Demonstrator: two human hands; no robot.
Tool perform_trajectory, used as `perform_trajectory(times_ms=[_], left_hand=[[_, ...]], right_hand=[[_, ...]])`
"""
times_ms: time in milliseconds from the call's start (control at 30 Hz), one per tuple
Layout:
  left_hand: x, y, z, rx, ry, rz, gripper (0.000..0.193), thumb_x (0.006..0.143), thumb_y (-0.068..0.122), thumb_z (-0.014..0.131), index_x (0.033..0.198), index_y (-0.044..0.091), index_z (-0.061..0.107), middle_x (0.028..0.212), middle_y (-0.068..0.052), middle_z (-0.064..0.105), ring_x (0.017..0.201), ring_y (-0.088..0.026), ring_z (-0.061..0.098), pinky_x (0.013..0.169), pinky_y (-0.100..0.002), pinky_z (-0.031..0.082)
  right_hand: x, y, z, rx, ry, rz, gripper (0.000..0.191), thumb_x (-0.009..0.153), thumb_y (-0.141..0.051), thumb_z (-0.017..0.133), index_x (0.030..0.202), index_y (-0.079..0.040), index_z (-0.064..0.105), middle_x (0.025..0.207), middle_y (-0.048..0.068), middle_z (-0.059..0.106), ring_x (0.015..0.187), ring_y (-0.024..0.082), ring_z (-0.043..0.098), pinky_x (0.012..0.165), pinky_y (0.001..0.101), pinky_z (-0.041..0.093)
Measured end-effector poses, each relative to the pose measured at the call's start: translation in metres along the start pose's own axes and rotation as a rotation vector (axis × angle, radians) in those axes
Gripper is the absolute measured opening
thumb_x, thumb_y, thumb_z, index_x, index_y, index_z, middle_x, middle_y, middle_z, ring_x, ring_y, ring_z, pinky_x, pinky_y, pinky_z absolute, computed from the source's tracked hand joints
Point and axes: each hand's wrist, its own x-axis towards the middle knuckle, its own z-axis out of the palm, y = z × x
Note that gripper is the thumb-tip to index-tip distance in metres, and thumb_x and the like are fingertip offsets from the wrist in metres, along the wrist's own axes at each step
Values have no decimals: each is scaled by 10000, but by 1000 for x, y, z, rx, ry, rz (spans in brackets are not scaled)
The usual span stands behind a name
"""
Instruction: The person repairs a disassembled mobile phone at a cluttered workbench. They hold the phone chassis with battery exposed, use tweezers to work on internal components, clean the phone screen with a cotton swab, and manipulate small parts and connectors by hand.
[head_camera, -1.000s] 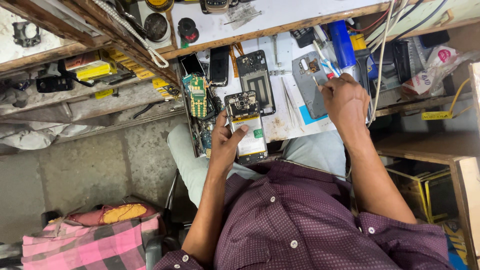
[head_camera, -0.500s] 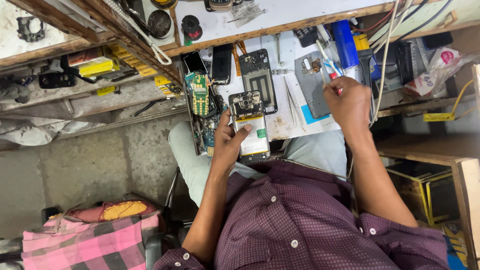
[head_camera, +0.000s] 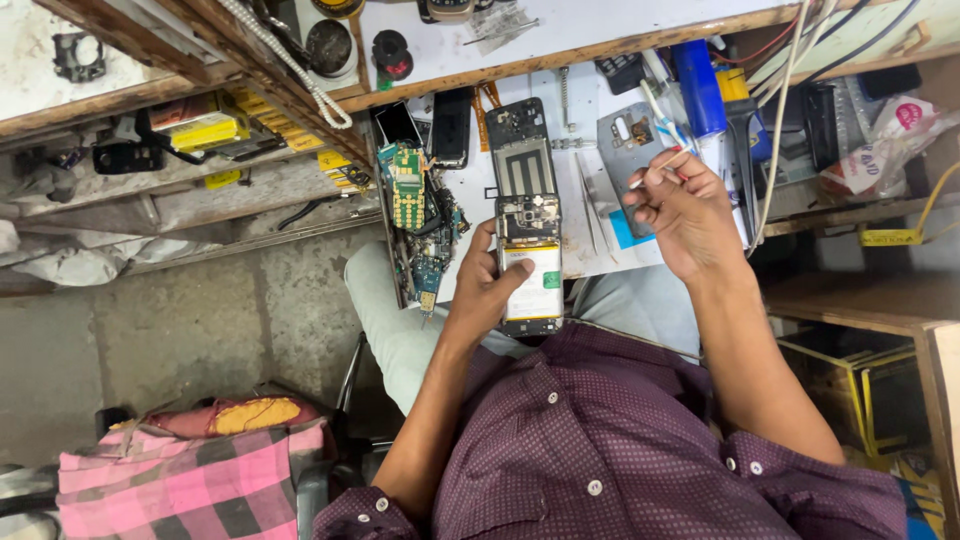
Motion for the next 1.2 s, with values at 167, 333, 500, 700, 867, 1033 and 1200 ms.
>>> perform_trajectory(times_ms=[167, 333, 500, 700, 867, 1033, 1200], left_hand=[[-2, 1, 1, 84, -38, -41, 613, 960, -36, 625, 1503, 3, 342, 1106, -146, 726, 937, -154, 710, 801, -288, 571], [-2, 0, 7, 131, -76, 28, 683, 981, -37, 630, 1571, -8, 287, 1236, -133, 689, 1094, -141, 669, 941, -290, 539], [-3, 3, 11, 99, -119, 8, 689, 972, -16, 622, 1571, 1, 283, 1226, -126, 693, 1086, -152, 676, 931, -294, 547], [-4, 6, 13, 167, -103, -15, 707, 964, -7, 627, 1581, 7, 283, 1202, -135, 695, 1087, -156, 668, 919, -292, 543], [-4, 7, 16, 145, -112, -24, 713, 955, -2, 627, 1581, 3, 285, 1174, -142, 698, 1059, -158, 678, 903, -293, 558], [-4, 7, 16, 159, -110, -28, 709, 956, 0, 630, 1579, -3, 293, 1164, -142, 701, 1043, -154, 684, 885, -296, 568], [-4, 7, 16, 150, -123, -9, 712, 955, 4, 633, 1581, -14, 295, 1183, -138, 690, 1052, -154, 676, 894, -300, 562]], right_hand=[[-5, 11, 11, -81, -41, -71, 90, 987, 2, 684, 1031, -62, 638, 1023, 139, 741, 935, 230, 745, 767, 310, 586], [-16, 32, 37, -329, -41, -282, 150, 934, 106, 712, 1016, 6, 637, 1055, 189, 749, 969, 207, 723, 899, 312, 596], [-21, 37, 50, -302, -92, -329, 172, 930, 103, 711, 1044, 11, 620, 1082, 197, 739, 1031, 212, 721, 922, 316, 587], [-20, 39, 53, -350, -147, -354, 158, 939, 120, 706, 1014, 17, 613, 1094, 208, 735, 1055, 225, 725, 957, 342, 602], [-18, 41, 52, -436, -132, -370, 156, 934, 130, 712, 991, 22, 616, 1091, 214, 741, 1031, 213, 725, 926, 333, 600], [-16, 43, 51, -482, -144, -406, 145, 941, 120, 710, 990, 21, 616, 1092, 204, 744, 1036, 208, 729, 930, 327, 602], [-16, 42, 50, -517, -166, -425, 134, 945, 115, 713, 993, 27, 624, 1074, 194, 739, 1055, 219, 732, 948, 338, 600]])
